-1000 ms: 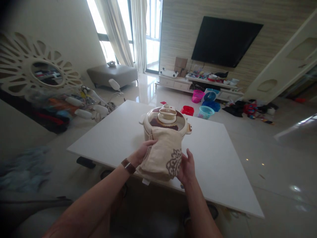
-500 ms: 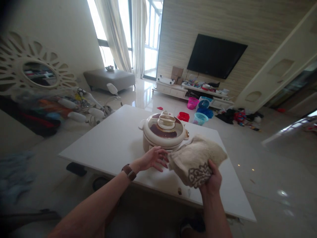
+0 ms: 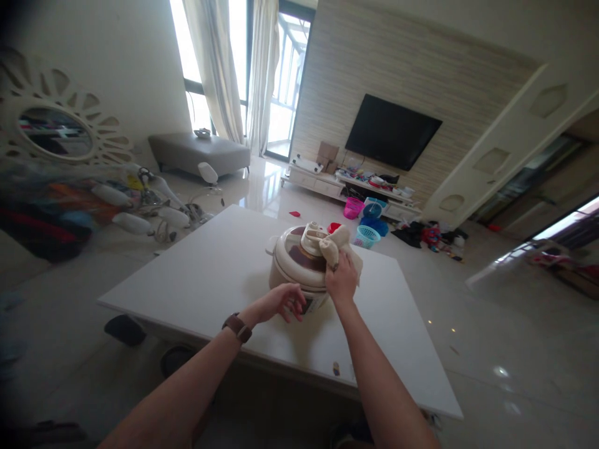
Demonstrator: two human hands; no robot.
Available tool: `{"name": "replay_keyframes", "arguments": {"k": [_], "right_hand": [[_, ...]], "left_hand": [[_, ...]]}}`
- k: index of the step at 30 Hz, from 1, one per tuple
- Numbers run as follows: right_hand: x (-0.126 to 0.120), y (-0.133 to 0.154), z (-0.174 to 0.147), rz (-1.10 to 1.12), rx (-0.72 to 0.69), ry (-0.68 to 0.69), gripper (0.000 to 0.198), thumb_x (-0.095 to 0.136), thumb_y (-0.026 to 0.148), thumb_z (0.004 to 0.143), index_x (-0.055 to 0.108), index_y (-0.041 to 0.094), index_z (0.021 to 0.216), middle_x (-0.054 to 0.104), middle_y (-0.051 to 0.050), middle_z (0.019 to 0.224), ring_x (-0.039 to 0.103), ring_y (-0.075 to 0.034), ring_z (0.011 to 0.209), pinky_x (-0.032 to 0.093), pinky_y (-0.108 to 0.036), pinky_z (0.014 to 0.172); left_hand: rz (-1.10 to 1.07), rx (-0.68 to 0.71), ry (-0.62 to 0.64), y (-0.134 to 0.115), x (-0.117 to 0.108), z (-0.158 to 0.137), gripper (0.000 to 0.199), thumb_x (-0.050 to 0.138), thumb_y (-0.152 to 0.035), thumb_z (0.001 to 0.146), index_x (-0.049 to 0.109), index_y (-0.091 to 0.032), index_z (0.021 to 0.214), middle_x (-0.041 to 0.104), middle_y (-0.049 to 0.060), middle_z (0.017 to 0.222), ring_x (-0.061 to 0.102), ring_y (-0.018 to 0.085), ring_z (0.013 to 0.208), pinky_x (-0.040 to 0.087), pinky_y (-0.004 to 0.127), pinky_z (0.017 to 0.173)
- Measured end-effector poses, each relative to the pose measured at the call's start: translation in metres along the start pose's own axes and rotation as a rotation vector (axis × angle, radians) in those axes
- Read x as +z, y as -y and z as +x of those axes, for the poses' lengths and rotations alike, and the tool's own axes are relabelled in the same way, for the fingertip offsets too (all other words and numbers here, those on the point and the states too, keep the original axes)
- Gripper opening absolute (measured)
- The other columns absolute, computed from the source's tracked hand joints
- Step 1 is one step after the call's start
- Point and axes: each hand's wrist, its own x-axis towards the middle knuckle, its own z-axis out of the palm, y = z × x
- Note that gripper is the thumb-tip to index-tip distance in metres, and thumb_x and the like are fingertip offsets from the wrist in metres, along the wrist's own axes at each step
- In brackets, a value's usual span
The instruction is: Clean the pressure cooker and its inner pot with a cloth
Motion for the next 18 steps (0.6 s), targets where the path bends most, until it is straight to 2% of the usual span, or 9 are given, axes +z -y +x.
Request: {"name": "replay_keyframes", "arguments": {"k": [4, 6, 9, 13, 16, 18], "right_hand": [[-0.006, -0.016, 0.027, 0.051, 0.173, 0.038, 0.043, 0.057, 0.047, 0.093, 0.074, 0.019, 0.121, 0.076, -0.016, 0.117, 0.067, -0.034, 0.114, 0.048, -0.049, 0.105], [-0.007, -0.019, 0.031, 0.077, 0.222, 0.036, 0.045, 0.058, 0.049, 0.092, 0.074, 0.02, 0.122, 0.077, -0.015, 0.118, 0.067, -0.034, 0.115, 0.048, -0.049, 0.105], [-0.005, -0.014, 0.015, 0.157, 0.214, -0.024, 0.054, 0.061, 0.05, 0.09, 0.069, 0.02, 0.134, 0.074, -0.015, 0.129, 0.064, -0.035, 0.125, 0.045, -0.053, 0.111], [-0.002, 0.008, -0.031, 0.119, 0.059, -0.061, 0.059, 0.06, 0.04, 0.09, 0.061, 0.019, 0.145, 0.06, -0.016, 0.151, 0.05, -0.036, 0.146, 0.034, -0.056, 0.122], [-0.004, 0.026, -0.06, -0.036, -0.136, 0.068, 0.064, 0.058, 0.027, 0.088, 0.057, 0.023, 0.151, 0.054, -0.012, 0.159, 0.04, -0.035, 0.154, 0.025, -0.058, 0.127], [-0.008, 0.03, -0.067, -0.118, -0.254, 0.175, 0.071, 0.058, 0.019, 0.084, 0.053, 0.027, 0.154, 0.052, -0.007, 0.162, 0.036, -0.032, 0.157, 0.021, -0.057, 0.129]], "left_hand": [[-0.131, 0.158, -0.143, -0.016, -0.01, -0.007, 0.045, 0.061, -0.059, 0.08, 0.07, -0.015, 0.08, 0.067, 0.007, 0.071, 0.073, 0.022, 0.063, 0.043, 0.023, 0.044], [-0.197, 0.252, -0.272, -0.023, -0.012, -0.009, 0.039, 0.063, -0.053, 0.078, 0.069, -0.015, 0.076, 0.066, 0.006, 0.067, 0.07, 0.019, 0.056, 0.039, 0.022, 0.041], [-0.325, 0.353, -0.487, -0.032, -0.013, -0.009, 0.031, 0.062, -0.046, 0.078, 0.066, -0.015, 0.076, 0.064, 0.004, 0.062, 0.067, 0.017, 0.05, 0.039, 0.022, 0.042], [-0.453, 0.403, -0.63, -0.035, -0.014, -0.009, 0.025, 0.06, -0.041, 0.077, 0.063, -0.016, 0.077, 0.064, 0.002, 0.06, 0.065, 0.017, 0.047, 0.044, 0.024, 0.044], [-0.47, 0.412, -0.669, -0.033, -0.013, -0.009, 0.023, 0.06, -0.039, 0.075, 0.063, -0.016, 0.077, 0.064, 0.002, 0.061, 0.064, 0.016, 0.047, 0.045, 0.024, 0.045], [-0.477, 0.413, -0.693, -0.032, -0.012, -0.01, 0.022, 0.059, -0.037, 0.074, 0.062, -0.016, 0.076, 0.063, 0.001, 0.06, 0.063, 0.015, 0.047, 0.044, 0.023, 0.045]]}}
